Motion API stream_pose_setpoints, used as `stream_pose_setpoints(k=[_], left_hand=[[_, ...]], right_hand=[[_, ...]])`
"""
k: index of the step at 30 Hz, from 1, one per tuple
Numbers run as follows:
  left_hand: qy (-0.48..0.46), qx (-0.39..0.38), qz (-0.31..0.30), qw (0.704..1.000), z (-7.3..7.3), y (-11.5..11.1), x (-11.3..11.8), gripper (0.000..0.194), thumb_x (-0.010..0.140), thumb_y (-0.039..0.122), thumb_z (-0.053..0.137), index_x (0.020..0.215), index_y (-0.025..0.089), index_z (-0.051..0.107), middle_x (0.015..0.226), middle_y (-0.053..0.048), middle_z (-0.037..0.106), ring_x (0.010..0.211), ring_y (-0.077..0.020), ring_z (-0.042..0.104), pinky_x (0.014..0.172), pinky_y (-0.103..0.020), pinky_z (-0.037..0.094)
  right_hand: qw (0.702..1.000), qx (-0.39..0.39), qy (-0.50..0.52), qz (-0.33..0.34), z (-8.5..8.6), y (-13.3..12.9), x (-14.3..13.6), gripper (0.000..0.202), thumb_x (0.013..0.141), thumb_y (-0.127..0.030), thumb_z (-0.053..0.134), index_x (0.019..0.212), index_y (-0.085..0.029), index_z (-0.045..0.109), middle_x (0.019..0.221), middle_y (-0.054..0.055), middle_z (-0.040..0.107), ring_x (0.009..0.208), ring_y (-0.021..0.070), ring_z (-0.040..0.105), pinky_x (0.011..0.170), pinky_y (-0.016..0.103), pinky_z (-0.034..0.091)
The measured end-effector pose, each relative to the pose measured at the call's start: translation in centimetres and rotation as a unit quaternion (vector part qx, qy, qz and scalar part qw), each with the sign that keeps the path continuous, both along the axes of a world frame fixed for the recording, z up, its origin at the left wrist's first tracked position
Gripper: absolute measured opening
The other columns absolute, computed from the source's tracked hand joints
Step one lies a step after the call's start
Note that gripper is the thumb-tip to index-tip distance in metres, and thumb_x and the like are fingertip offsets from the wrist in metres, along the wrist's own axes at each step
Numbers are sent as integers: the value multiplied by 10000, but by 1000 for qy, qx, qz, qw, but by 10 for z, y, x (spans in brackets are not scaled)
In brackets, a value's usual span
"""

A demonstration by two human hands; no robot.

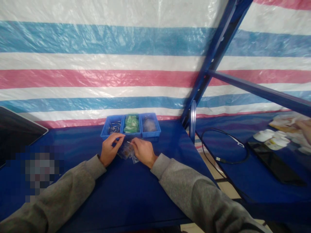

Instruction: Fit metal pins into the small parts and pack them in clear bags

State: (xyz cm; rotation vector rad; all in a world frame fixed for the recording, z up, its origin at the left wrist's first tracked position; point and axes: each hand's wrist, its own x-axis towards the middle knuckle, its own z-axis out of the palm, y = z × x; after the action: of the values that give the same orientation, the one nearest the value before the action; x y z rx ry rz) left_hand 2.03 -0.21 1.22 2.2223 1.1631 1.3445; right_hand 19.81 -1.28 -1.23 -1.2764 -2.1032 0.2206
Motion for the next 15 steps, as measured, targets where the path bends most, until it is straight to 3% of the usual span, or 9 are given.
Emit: stream_pose_setpoints(k=[4,9,15], left_hand=[[24,-23,-22,999,-2,2,1,194,865,261,506,994,174,622,919,-60,630,805,-145,588,653,-236,495],[52,-19,-32,998,-4,5,0,175,849,290,535,829,159,649,819,-53,641,760,-149,585,660,-248,490],[80,-14,-40,996,-4,6,0,157,837,292,557,848,170,655,803,-41,647,735,-143,591,664,-248,482]], right_hand=[[997,15,71,37,-3,1,0,173,923,-249,412,907,-203,578,838,23,664,777,141,622,721,220,413],[992,20,120,43,-4,5,2,170,912,-208,419,902,-198,588,857,27,658,796,150,614,744,233,426],[987,22,148,50,-5,7,2,170,904,-199,428,897,-197,598,848,29,654,789,158,611,739,248,439]])
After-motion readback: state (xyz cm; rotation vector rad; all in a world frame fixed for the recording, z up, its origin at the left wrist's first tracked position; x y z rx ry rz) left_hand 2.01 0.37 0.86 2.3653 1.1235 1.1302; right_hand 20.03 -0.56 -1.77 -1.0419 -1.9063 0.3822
